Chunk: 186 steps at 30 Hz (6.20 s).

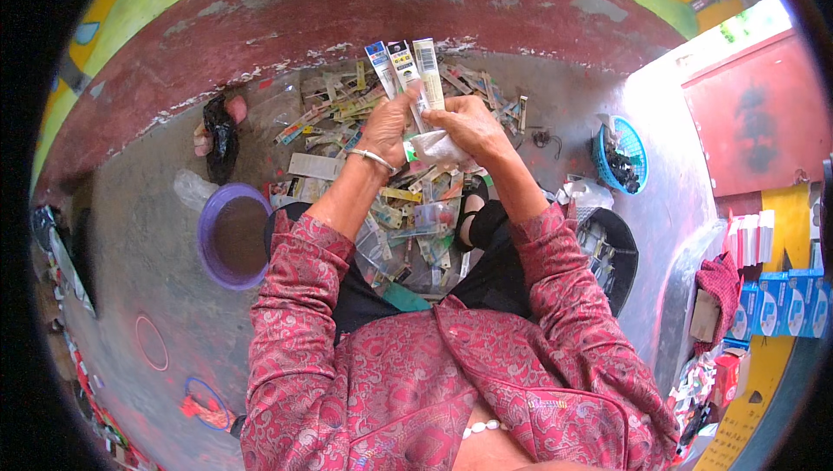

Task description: The person picks up several small flat items from a pile, wipes them with a cloth, and places them into a plastic bag.

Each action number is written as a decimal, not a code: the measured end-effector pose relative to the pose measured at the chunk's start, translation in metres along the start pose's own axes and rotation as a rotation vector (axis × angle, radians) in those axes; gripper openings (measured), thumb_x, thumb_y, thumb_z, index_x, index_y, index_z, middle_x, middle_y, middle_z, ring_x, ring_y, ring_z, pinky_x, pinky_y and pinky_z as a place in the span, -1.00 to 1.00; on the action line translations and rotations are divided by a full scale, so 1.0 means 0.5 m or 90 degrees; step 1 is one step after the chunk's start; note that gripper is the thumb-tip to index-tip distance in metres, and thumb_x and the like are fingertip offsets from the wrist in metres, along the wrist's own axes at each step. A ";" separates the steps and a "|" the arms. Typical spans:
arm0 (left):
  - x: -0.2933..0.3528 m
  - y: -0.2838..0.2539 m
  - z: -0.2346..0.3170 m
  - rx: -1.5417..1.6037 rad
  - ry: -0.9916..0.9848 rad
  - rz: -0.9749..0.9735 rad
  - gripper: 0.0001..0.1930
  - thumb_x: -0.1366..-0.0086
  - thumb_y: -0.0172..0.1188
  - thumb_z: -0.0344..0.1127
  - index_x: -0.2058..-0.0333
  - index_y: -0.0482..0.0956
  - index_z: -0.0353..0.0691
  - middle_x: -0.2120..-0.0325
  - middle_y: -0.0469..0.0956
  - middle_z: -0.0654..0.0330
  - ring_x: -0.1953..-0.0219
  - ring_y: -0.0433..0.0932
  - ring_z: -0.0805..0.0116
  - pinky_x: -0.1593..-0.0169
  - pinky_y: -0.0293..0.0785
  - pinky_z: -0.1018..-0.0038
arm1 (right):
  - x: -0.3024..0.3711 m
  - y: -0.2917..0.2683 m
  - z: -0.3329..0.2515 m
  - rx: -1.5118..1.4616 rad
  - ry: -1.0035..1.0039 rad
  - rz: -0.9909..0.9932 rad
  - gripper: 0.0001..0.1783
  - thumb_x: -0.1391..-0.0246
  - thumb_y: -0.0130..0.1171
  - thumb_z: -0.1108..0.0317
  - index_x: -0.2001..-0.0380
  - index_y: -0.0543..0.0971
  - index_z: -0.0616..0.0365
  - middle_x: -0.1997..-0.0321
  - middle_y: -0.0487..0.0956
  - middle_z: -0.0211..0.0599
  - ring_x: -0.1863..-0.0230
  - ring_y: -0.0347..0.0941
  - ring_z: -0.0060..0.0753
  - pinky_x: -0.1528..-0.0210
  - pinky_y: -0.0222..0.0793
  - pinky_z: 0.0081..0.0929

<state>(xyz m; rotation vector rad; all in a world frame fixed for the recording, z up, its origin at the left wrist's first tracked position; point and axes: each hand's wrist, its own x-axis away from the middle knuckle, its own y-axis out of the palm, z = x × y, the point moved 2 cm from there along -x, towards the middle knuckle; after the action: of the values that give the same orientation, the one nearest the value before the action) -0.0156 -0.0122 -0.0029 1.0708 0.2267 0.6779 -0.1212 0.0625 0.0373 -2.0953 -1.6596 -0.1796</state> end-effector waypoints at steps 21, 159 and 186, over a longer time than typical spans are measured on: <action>0.001 -0.016 0.041 -0.080 -0.104 0.062 -0.75 -0.28 -0.09 -0.17 0.34 0.40 -0.25 0.42 0.50 0.11 0.47 0.50 0.36 0.38 0.51 0.51 | -0.003 -0.084 -0.002 -0.316 -0.108 -0.021 -0.66 -0.07 -0.02 0.24 0.22 0.48 0.33 0.35 0.55 -0.18 0.41 0.50 -0.43 0.39 0.44 -0.52; 0.070 0.002 -0.004 -0.142 -0.183 -0.141 -0.63 -0.08 0.14 -0.43 0.10 0.33 -0.27 0.25 0.50 0.17 0.25 0.52 0.35 0.14 0.46 0.40 | -0.018 -0.078 -0.030 -0.210 -0.176 0.030 -0.82 0.14 0.24 0.36 0.51 0.55 0.27 0.54 0.54 -0.35 0.54 0.42 -0.59 0.48 0.34 -0.62; 0.114 0.055 0.000 -0.315 -0.165 -0.189 -0.47 0.02 0.20 -0.37 0.05 0.26 -0.36 0.26 0.51 0.00 0.46 0.54 0.43 0.36 0.52 0.55 | -0.048 -0.156 -0.022 0.484 -0.467 0.752 -0.83 0.08 0.13 0.26 0.42 0.52 0.08 0.43 0.48 -0.29 0.42 0.45 -0.27 0.41 0.36 -0.41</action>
<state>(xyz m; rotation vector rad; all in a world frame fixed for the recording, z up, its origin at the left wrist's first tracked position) 0.0179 0.0309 0.0295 0.6223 -0.0115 0.2976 -0.1995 0.0495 0.0591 -2.1648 -0.3183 1.4456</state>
